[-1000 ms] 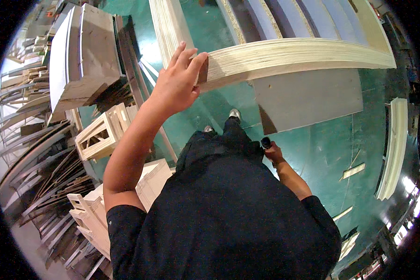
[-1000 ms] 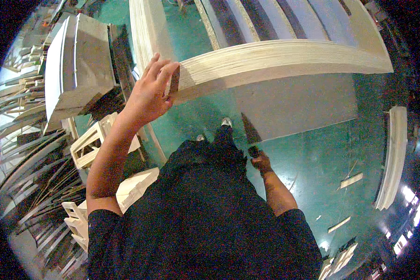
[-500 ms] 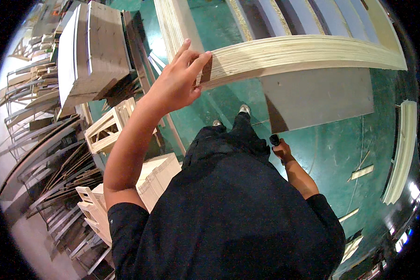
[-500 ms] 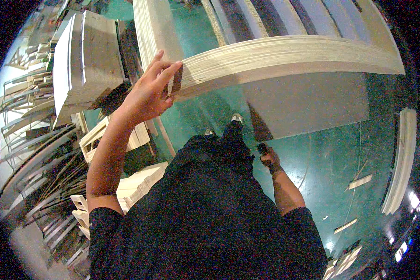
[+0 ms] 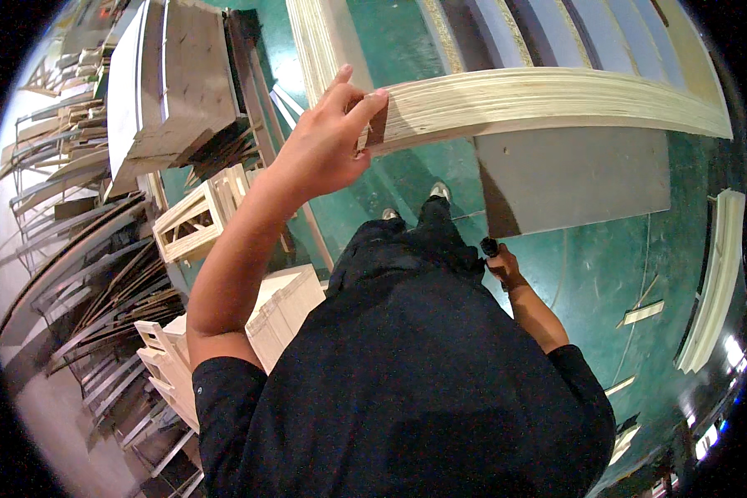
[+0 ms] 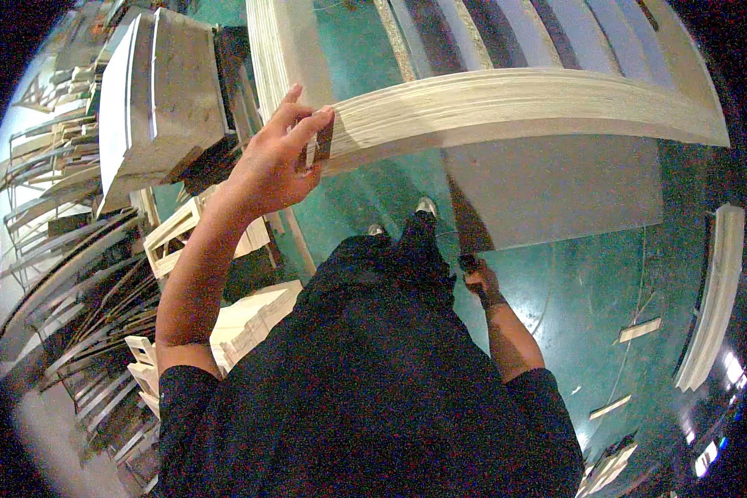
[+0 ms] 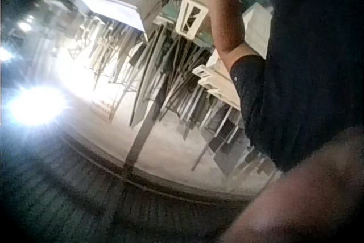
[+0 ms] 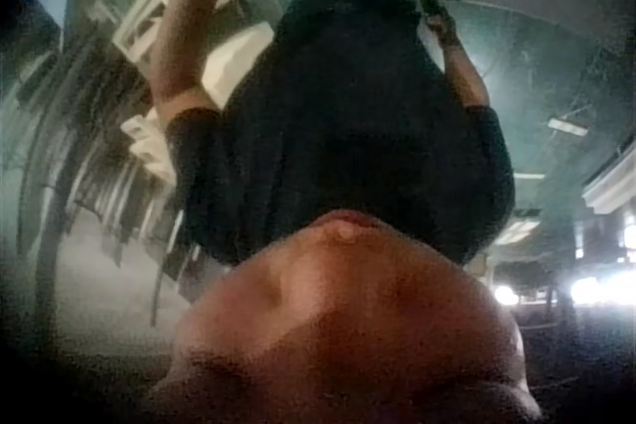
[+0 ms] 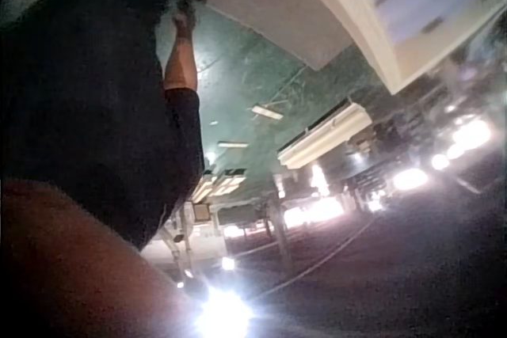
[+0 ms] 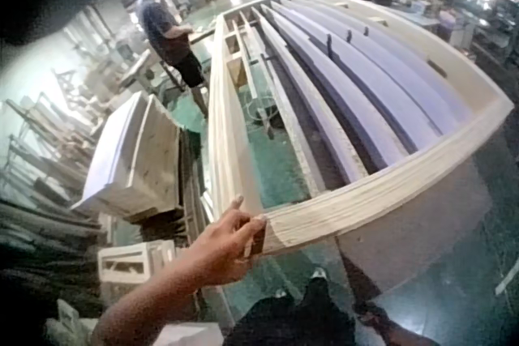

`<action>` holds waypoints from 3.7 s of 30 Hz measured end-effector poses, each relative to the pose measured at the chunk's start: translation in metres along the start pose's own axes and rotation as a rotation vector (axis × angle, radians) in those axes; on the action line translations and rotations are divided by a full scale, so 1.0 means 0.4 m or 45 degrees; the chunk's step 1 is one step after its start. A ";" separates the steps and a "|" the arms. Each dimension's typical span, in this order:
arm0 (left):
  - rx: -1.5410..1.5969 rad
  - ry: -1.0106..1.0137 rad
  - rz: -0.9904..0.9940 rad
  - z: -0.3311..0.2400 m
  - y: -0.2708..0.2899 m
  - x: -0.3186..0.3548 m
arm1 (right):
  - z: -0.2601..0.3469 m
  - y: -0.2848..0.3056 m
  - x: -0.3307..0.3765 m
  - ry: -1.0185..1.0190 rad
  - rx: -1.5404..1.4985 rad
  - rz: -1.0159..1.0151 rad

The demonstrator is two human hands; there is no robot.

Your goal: The person assembles a wooden frame structure by attaching small wooden blocks to a large panel using a pneumatic nail gun. They position the blocks, drive nails into them, and then flip the large assembly to work on the other side with assistance.

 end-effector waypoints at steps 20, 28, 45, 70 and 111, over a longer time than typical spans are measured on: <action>-0.375 -0.925 0.357 0.094 0.046 -0.119 | 0.165 0.027 0.145 0.035 0.167 -0.263; 0.162 -1.386 0.479 0.095 -0.018 -0.160 | 0.213 -0.032 0.358 -0.430 -0.624 -0.603; 0.607 -1.431 0.360 0.138 -0.039 -0.194 | 1.431 0.381 0.615 -0.041 -0.232 -0.566; 0.561 -1.320 0.525 0.142 -0.052 -0.198 | 1.623 0.331 0.457 0.140 0.226 -0.350; 0.012 -0.673 0.991 0.182 -0.066 -0.264 | 0.473 0.305 0.732 -0.049 -0.106 -0.511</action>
Point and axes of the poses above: each hand's wrist, its own x-axis away from the middle knuckle, its own y-axis out of the back of the hand, z = x × y, the point moved 8 cm from there along -x, towards the middle knuckle, and after that the axes turned 14 degrees about -z, right-handed, at the moved point
